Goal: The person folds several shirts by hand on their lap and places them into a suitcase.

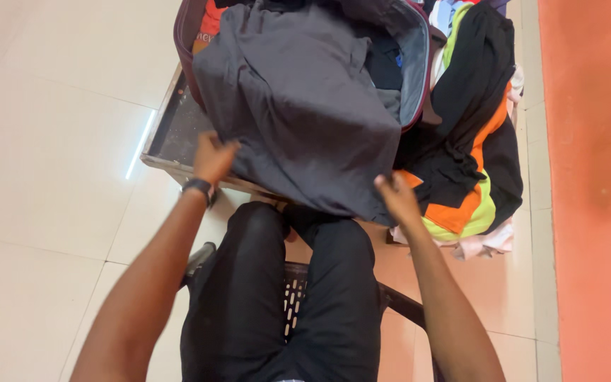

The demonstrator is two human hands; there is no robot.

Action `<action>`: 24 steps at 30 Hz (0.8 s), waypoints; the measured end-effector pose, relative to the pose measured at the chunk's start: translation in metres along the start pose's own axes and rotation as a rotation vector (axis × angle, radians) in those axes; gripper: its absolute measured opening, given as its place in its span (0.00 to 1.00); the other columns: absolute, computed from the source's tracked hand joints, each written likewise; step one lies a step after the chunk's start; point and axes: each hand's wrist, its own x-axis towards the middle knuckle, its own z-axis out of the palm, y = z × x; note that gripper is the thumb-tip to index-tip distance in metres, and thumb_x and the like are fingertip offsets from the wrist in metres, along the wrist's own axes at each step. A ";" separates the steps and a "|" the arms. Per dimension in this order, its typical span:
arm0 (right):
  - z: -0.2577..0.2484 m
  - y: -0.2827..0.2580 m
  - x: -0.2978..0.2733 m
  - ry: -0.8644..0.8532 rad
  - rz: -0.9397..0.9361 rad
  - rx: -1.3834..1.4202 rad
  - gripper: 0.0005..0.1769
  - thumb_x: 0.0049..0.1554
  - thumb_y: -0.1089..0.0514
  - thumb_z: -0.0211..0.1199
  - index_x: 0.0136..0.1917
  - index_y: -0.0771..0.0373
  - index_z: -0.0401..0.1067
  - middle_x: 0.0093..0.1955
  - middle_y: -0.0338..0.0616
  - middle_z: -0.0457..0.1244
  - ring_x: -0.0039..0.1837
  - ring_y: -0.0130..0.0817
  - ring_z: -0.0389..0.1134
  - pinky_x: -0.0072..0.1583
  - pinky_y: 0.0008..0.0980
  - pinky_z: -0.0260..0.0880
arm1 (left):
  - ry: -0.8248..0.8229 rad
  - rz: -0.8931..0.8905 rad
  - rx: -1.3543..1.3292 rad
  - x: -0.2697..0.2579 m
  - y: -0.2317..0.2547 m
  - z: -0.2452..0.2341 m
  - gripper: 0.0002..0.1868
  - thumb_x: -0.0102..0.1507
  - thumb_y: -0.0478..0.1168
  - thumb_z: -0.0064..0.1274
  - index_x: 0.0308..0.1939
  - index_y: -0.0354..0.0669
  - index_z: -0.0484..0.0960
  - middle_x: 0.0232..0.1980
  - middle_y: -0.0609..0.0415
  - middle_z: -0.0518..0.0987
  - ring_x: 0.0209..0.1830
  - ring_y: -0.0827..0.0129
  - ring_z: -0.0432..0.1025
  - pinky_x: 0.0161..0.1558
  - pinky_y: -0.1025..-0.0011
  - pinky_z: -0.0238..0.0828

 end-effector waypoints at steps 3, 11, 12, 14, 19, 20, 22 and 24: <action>0.007 0.010 -0.020 -0.061 -0.097 -0.326 0.35 0.55 0.39 0.70 0.62 0.70 0.69 0.49 0.56 0.69 0.47 0.40 0.71 0.50 0.37 0.69 | -0.085 0.246 0.584 -0.026 0.001 -0.003 0.39 0.54 0.53 0.68 0.60 0.30 0.74 0.56 0.33 0.77 0.56 0.39 0.70 0.58 0.52 0.65; 0.014 -0.042 -0.033 -0.325 0.068 -0.236 0.28 0.48 0.47 0.70 0.55 0.70 0.76 0.46 0.52 0.74 0.48 0.35 0.76 0.53 0.31 0.71 | -0.336 -0.092 0.375 -0.033 0.026 0.011 0.29 0.57 0.54 0.64 0.52 0.35 0.81 0.54 0.42 0.80 0.58 0.50 0.74 0.59 0.58 0.68; 0.010 -0.043 -0.035 -0.377 0.107 -0.062 0.30 0.48 0.48 0.71 0.57 0.72 0.75 0.48 0.52 0.71 0.49 0.36 0.73 0.52 0.32 0.70 | -0.347 -0.129 0.207 -0.027 0.025 0.012 0.31 0.57 0.54 0.65 0.54 0.34 0.79 0.52 0.41 0.79 0.56 0.52 0.75 0.57 0.61 0.69; -0.005 -0.048 -0.037 -0.478 0.183 0.290 0.34 0.50 0.52 0.74 0.63 0.76 0.71 0.52 0.53 0.67 0.50 0.37 0.68 0.51 0.35 0.68 | -0.601 -0.172 -0.307 -0.019 0.037 0.006 0.23 0.57 0.49 0.59 0.48 0.34 0.86 0.49 0.49 0.84 0.58 0.55 0.73 0.59 0.62 0.64; -0.062 -0.066 -0.058 -0.592 -0.072 1.068 0.47 0.47 0.60 0.72 0.75 0.71 0.57 0.70 0.52 0.62 0.70 0.41 0.67 0.72 0.39 0.65 | -0.787 -0.197 -1.133 -0.046 0.119 -0.072 0.38 0.51 0.47 0.64 0.65 0.45 0.72 0.62 0.53 0.80 0.65 0.59 0.73 0.70 0.54 0.63; -0.070 -0.070 -0.059 -0.572 -0.092 1.095 0.46 0.47 0.60 0.72 0.76 0.71 0.58 0.70 0.53 0.63 0.70 0.43 0.67 0.72 0.40 0.64 | -0.755 -0.249 -1.125 -0.051 0.135 -0.081 0.40 0.52 0.48 0.64 0.66 0.43 0.71 0.63 0.50 0.79 0.65 0.58 0.73 0.70 0.53 0.64; -0.077 -0.067 -0.068 -0.555 -0.028 0.968 0.45 0.49 0.61 0.71 0.76 0.71 0.58 0.69 0.52 0.64 0.69 0.43 0.66 0.71 0.41 0.64 | -0.690 -0.376 -1.115 -0.064 0.149 -0.087 0.43 0.54 0.51 0.64 0.70 0.39 0.68 0.66 0.45 0.77 0.66 0.55 0.73 0.69 0.52 0.66; -0.072 -0.066 -0.066 -0.572 0.095 0.665 0.43 0.49 0.62 0.71 0.75 0.70 0.60 0.66 0.50 0.65 0.66 0.41 0.66 0.69 0.41 0.64 | -0.722 -0.528 -1.149 -0.088 0.139 -0.080 0.45 0.53 0.52 0.64 0.71 0.39 0.67 0.66 0.46 0.76 0.65 0.54 0.72 0.68 0.53 0.66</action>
